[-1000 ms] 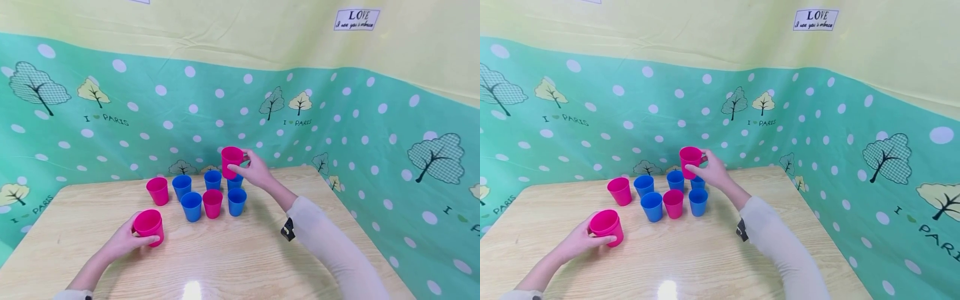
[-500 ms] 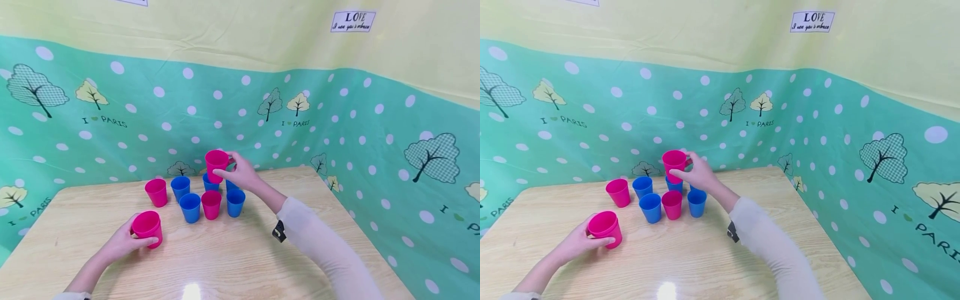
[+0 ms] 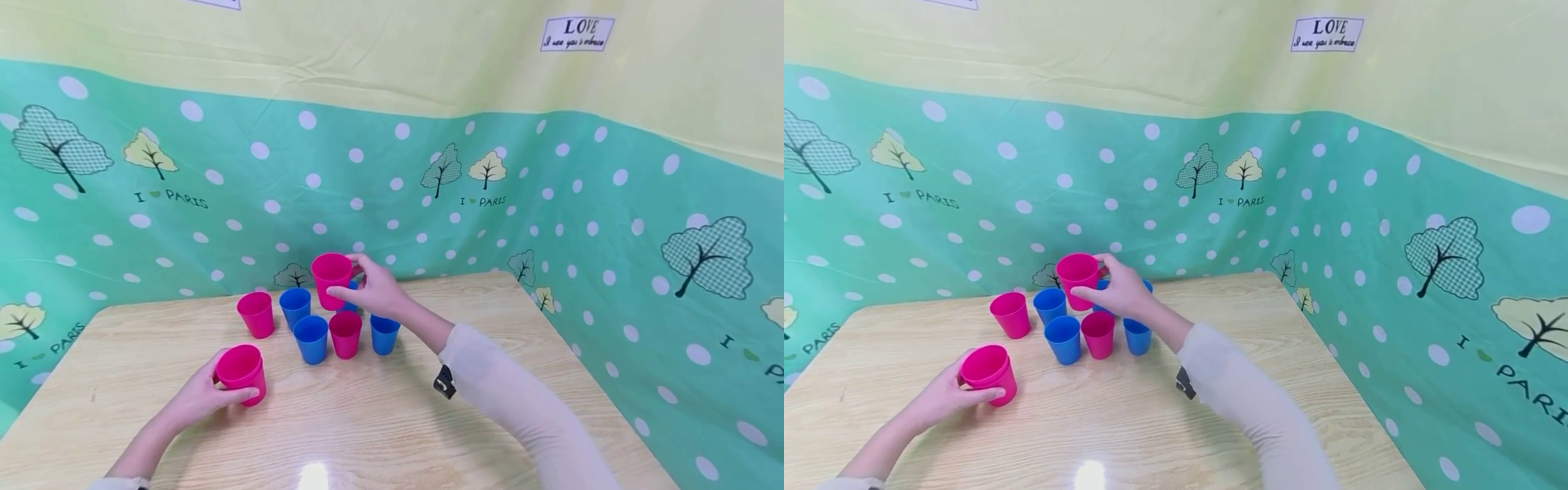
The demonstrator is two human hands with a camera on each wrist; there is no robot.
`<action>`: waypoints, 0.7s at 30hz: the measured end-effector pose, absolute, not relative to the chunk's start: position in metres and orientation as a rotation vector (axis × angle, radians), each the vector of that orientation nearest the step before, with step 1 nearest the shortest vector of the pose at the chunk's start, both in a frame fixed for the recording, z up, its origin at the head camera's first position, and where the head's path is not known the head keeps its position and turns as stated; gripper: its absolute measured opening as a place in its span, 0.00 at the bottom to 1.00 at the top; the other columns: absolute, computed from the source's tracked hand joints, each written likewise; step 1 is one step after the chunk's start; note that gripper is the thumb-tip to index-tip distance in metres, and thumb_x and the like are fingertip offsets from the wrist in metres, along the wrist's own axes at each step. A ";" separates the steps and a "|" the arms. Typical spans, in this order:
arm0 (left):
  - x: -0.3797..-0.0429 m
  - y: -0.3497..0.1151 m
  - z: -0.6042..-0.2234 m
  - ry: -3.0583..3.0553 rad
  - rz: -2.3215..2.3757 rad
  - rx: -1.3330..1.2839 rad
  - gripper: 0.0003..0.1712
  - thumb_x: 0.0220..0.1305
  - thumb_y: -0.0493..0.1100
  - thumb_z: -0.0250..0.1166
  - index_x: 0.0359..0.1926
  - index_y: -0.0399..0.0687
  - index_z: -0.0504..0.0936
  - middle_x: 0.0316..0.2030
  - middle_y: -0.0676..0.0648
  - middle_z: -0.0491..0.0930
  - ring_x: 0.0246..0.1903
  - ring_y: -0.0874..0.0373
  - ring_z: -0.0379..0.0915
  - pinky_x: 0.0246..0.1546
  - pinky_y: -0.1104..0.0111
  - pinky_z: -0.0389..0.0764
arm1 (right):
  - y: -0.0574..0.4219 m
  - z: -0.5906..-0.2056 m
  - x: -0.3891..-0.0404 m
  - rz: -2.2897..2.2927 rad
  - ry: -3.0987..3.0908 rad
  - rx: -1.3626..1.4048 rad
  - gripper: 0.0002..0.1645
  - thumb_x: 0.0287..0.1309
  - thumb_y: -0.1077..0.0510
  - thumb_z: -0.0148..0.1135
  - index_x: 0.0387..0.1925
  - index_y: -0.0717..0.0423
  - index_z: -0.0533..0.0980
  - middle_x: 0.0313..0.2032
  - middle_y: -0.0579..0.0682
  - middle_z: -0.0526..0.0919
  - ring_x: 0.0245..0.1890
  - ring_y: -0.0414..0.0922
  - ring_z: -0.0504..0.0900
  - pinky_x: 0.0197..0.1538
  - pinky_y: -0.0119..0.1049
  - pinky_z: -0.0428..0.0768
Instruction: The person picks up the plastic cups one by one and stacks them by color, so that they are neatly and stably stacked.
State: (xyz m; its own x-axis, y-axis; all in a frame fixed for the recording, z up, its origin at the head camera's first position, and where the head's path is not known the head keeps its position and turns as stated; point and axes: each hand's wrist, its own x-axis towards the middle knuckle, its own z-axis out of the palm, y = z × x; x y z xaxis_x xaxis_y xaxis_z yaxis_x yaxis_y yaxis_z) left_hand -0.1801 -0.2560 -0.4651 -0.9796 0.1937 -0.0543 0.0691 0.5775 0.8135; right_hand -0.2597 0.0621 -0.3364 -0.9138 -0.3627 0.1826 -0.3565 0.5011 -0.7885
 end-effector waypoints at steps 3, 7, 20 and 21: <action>-0.180 -0.256 -0.465 2.669 1.368 0.230 0.46 0.51 0.50 0.72 0.65 0.41 0.58 0.54 0.38 0.73 0.51 0.48 0.71 0.41 0.68 0.77 | 0.058 -0.337 -0.258 -1.420 2.699 -0.656 0.39 0.49 0.42 0.68 0.60 0.46 0.64 0.43 0.44 0.77 0.36 0.45 0.78 0.34 0.32 0.80; -0.180 -0.256 -0.464 2.678 1.358 0.230 0.45 0.51 0.50 0.72 0.64 0.42 0.59 0.54 0.39 0.74 0.49 0.53 0.72 0.40 0.70 0.77 | 0.053 -0.337 -0.255 -1.418 2.679 -0.675 0.39 0.49 0.43 0.68 0.61 0.47 0.64 0.43 0.43 0.77 0.35 0.46 0.78 0.34 0.32 0.80; -0.179 -0.256 -0.465 2.695 1.377 0.261 0.43 0.51 0.49 0.72 0.63 0.43 0.61 0.52 0.41 0.75 0.40 0.81 0.67 0.40 0.73 0.76 | 0.030 -0.342 -0.242 -1.336 2.644 -0.749 0.42 0.48 0.42 0.68 0.62 0.47 0.62 0.40 0.41 0.76 0.31 0.44 0.79 0.31 0.31 0.80; -0.179 -0.256 -0.465 2.694 1.376 0.262 0.43 0.51 0.49 0.72 0.63 0.43 0.61 0.52 0.41 0.75 0.40 0.80 0.67 0.40 0.73 0.76 | 0.027 -0.343 -0.241 -1.324 2.641 -0.751 0.42 0.48 0.41 0.68 0.62 0.46 0.62 0.40 0.40 0.76 0.32 0.44 0.79 0.32 0.31 0.80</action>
State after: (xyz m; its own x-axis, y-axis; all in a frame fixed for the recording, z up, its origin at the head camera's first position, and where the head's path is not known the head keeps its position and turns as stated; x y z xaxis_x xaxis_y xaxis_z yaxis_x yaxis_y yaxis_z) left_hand -0.1789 -0.2564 -0.4647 -0.9797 0.2000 -0.0151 0.1051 0.5758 0.8108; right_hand -0.2414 0.0274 -0.3426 -0.8745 -0.4664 0.1330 -0.3855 0.5022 -0.7741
